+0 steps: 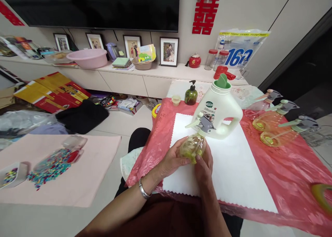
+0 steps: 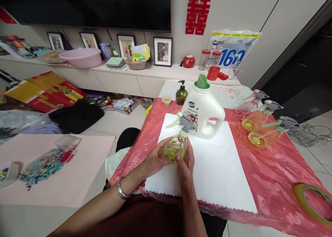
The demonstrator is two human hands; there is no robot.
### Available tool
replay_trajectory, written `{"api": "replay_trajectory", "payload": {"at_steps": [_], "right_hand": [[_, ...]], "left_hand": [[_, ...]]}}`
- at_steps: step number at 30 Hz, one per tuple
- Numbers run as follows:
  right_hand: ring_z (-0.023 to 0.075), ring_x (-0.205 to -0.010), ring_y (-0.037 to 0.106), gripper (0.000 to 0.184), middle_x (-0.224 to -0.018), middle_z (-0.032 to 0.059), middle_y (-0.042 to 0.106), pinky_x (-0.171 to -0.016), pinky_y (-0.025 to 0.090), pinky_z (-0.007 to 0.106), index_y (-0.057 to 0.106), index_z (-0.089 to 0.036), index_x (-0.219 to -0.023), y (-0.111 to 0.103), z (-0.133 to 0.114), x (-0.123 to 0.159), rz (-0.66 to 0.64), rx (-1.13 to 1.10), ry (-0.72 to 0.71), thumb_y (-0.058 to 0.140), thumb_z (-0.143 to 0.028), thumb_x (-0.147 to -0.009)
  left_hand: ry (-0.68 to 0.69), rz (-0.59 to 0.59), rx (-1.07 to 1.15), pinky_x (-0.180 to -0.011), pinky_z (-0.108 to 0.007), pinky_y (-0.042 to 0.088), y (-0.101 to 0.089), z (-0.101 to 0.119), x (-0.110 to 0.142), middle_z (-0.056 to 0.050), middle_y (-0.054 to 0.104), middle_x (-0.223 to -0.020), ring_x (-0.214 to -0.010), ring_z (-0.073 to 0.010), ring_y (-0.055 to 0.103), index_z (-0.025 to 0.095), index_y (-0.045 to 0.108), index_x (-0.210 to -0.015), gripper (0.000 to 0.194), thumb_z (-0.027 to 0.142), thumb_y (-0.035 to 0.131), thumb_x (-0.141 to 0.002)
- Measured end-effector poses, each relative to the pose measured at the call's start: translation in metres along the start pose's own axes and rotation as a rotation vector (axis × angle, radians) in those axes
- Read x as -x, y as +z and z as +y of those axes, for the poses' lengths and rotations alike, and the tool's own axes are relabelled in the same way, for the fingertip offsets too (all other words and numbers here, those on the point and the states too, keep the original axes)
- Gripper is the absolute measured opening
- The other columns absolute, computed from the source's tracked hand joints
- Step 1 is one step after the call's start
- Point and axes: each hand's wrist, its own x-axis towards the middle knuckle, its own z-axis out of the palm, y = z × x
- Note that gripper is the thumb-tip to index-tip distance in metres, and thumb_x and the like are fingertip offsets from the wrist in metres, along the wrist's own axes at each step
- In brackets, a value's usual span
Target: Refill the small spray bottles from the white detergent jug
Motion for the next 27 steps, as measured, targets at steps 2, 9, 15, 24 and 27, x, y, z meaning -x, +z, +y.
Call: {"api": "replay_trajectory", "payload": {"at_steps": [2, 9, 15, 24, 27], "right_hand": [[0.0333, -0.144, 0.039, 0.075, -0.156, 0.0162, 0.036, -0.119, 0.039, 0.055, 0.037, -0.017, -0.159, -0.001, -0.005, 0.001, -0.023, -0.003, 0.002, 0.068, -0.048, -0.097], [0.0290, -0.130, 0.054, 0.072, -0.145, 0.0133, 0.048, -0.107, 0.053, 0.045, 0.042, -0.021, -0.152, 0.006, -0.038, 0.005, -0.005, 0.292, 0.012, 0.076, -0.040, -0.091], [0.0238, -0.112, 0.062, 0.067, -0.128, 0.0076, 0.060, -0.097, 0.057, 0.037, 0.049, -0.021, -0.143, -0.002, -0.056, 0.008, 0.153, 0.480, 0.012, 0.079, -0.039, -0.085], [0.0251, -0.105, 0.065, 0.075, -0.118, 0.0100, 0.063, -0.093, 0.057, 0.037, 0.052, -0.016, -0.126, -0.147, -0.100, -0.002, 0.533, 0.615, -0.049, 0.092, -0.048, -0.071], [0.0237, -0.100, 0.064, 0.074, -0.112, 0.0076, 0.063, -0.090, 0.056, 0.036, 0.052, -0.018, -0.118, -0.194, -0.113, -0.017, 0.640, 0.664, -0.075, 0.093, -0.051, -0.065]], "left_hand": [[0.055, 0.060, -0.021, -0.106, -0.043, 0.054, 0.000, -0.003, 0.000, -0.012, 0.062, -0.145, -0.133, -0.0313, 0.061, 0.029, 0.058, -0.141, 0.092, 0.028, 0.098, -0.058], [0.134, 0.114, -0.237, -0.107, -0.044, 0.054, 0.006, -0.012, 0.001, -0.014, 0.059, -0.145, -0.128, -0.0311, 0.064, 0.027, 0.046, -0.146, 0.100, 0.034, 0.097, -0.060], [0.266, 0.078, -0.694, -0.124, -0.054, 0.038, -0.003, -0.024, -0.003, -0.014, 0.041, -0.159, -0.149, -0.0340, 0.042, 0.029, 0.040, -0.151, 0.091, 0.041, 0.088, -0.073], [0.512, 0.094, -1.246, -0.116, -0.052, 0.050, -0.033, -0.036, -0.013, -0.014, 0.048, -0.152, -0.144, -0.0309, 0.050, 0.027, 0.041, -0.150, 0.054, 0.032, 0.055, -0.098], [0.532, 0.109, -1.293, -0.115, -0.050, 0.052, -0.035, -0.042, -0.014, -0.012, 0.052, -0.149, -0.140, -0.0291, 0.053, 0.028, 0.043, -0.148, 0.051, 0.030, 0.053, -0.098]]}}
